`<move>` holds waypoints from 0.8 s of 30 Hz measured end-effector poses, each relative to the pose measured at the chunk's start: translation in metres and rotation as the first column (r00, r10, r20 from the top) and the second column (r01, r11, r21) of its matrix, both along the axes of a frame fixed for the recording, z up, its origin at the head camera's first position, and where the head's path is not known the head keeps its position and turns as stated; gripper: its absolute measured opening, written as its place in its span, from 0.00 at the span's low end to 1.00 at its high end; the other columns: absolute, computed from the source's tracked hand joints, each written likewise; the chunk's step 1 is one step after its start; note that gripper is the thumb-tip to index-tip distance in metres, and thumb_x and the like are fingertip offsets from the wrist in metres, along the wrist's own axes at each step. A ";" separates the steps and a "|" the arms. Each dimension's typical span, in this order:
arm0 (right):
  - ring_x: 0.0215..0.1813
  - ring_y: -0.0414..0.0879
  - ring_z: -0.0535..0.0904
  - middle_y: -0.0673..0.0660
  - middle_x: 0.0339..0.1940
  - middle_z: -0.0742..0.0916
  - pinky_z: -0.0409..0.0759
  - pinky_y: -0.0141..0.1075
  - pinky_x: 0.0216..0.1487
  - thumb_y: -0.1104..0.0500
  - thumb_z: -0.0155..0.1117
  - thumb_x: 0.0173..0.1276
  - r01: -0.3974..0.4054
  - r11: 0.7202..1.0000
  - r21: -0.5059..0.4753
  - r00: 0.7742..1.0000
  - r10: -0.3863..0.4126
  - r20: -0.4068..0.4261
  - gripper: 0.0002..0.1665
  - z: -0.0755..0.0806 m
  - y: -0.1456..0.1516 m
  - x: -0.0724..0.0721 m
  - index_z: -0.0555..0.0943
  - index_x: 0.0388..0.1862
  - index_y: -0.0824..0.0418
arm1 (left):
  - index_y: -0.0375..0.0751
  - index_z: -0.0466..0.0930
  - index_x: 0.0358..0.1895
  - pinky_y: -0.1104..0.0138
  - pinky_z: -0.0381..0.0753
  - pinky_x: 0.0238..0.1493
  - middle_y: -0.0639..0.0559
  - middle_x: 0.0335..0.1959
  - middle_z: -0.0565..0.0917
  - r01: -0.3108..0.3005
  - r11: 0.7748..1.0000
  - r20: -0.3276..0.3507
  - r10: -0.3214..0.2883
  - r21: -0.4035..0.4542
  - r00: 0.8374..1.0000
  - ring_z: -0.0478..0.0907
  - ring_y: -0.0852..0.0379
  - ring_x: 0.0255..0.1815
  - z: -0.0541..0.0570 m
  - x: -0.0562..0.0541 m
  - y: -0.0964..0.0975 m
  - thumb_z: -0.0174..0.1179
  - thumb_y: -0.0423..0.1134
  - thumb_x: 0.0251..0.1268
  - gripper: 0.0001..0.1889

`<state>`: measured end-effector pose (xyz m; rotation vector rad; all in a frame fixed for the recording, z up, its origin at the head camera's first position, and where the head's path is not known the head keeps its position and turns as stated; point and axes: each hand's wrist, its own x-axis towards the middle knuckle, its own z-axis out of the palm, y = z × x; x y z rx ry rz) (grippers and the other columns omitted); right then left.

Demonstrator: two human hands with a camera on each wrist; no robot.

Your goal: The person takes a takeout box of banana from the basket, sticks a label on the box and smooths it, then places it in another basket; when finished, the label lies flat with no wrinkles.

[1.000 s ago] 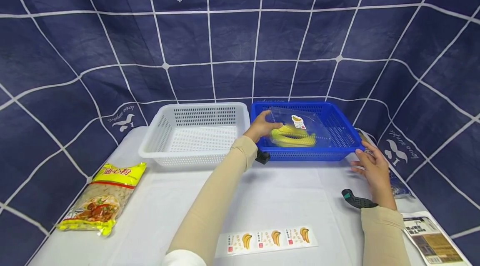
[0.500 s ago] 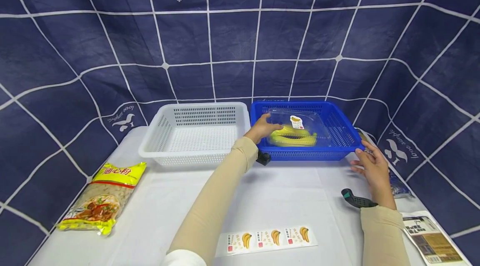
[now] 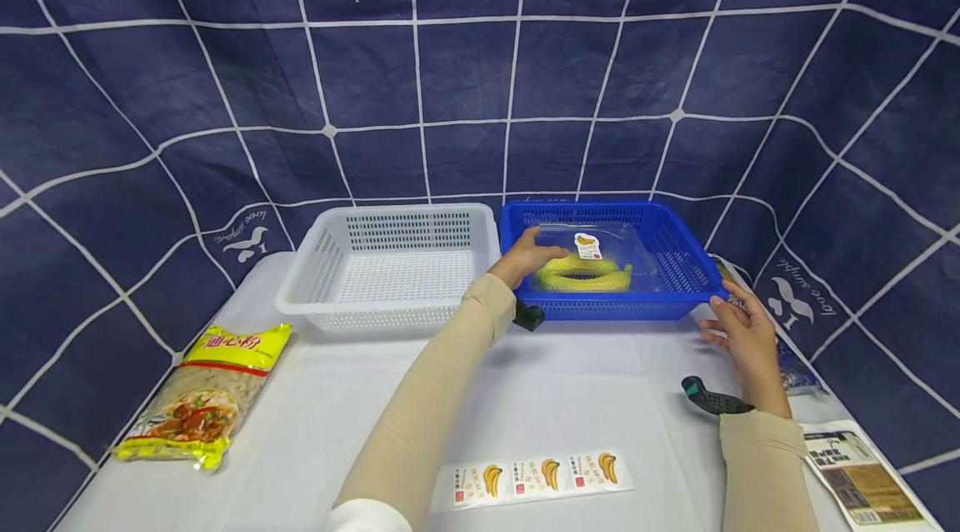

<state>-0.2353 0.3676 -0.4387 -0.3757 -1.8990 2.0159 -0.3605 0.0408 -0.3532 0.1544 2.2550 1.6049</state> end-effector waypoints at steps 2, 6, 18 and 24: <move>0.31 0.36 0.87 0.34 0.38 0.88 0.86 0.28 0.32 0.53 0.66 0.83 0.004 1.000 0.004 1.000 -0.004 0.007 0.32 0.000 0.000 0.000 0.70 0.81 0.48 | 0.45 0.46 0.90 0.45 0.54 0.85 0.40 0.89 0.52 0.004 1.000 -0.005 -0.004 0.001 1.000 0.52 0.38 0.88 0.001 0.001 -0.002 0.65 0.45 0.79 0.46; 0.31 0.36 0.87 0.35 0.38 0.88 0.86 0.28 0.32 0.53 0.66 0.82 0.004 1.000 -0.002 1.000 -0.004 0.006 0.32 0.000 -0.001 -0.001 0.70 0.81 0.49 | 0.46 0.48 0.90 0.44 0.54 0.85 0.40 0.89 0.52 0.043 0.999 -0.032 -0.043 0.000 0.999 0.51 0.38 0.88 0.004 0.006 -0.011 0.65 0.46 0.79 0.46; 0.32 0.36 0.87 0.35 0.40 0.88 0.86 0.28 0.33 0.53 0.66 0.83 -0.005 1.000 0.000 1.000 0.005 0.002 0.33 -0.005 0.002 -0.002 0.69 0.82 0.48 | 0.38 0.54 0.87 0.48 0.64 0.82 0.37 0.87 0.59 0.234 0.915 -0.115 -0.207 0.330 0.971 0.58 0.39 0.86 -0.003 0.045 -0.072 0.59 0.34 0.83 0.37; 0.32 0.37 0.87 0.36 0.42 0.87 0.87 0.29 0.33 0.54 0.65 0.83 -0.016 0.999 -0.031 1.000 0.016 -0.003 0.34 -0.007 0.003 0.002 0.68 0.83 0.48 | 0.33 0.62 0.83 0.49 0.71 0.78 0.35 0.79 0.72 0.249 0.895 -0.128 -0.216 0.370 0.968 0.71 0.36 0.79 -0.017 0.081 -0.113 0.56 0.33 0.83 0.30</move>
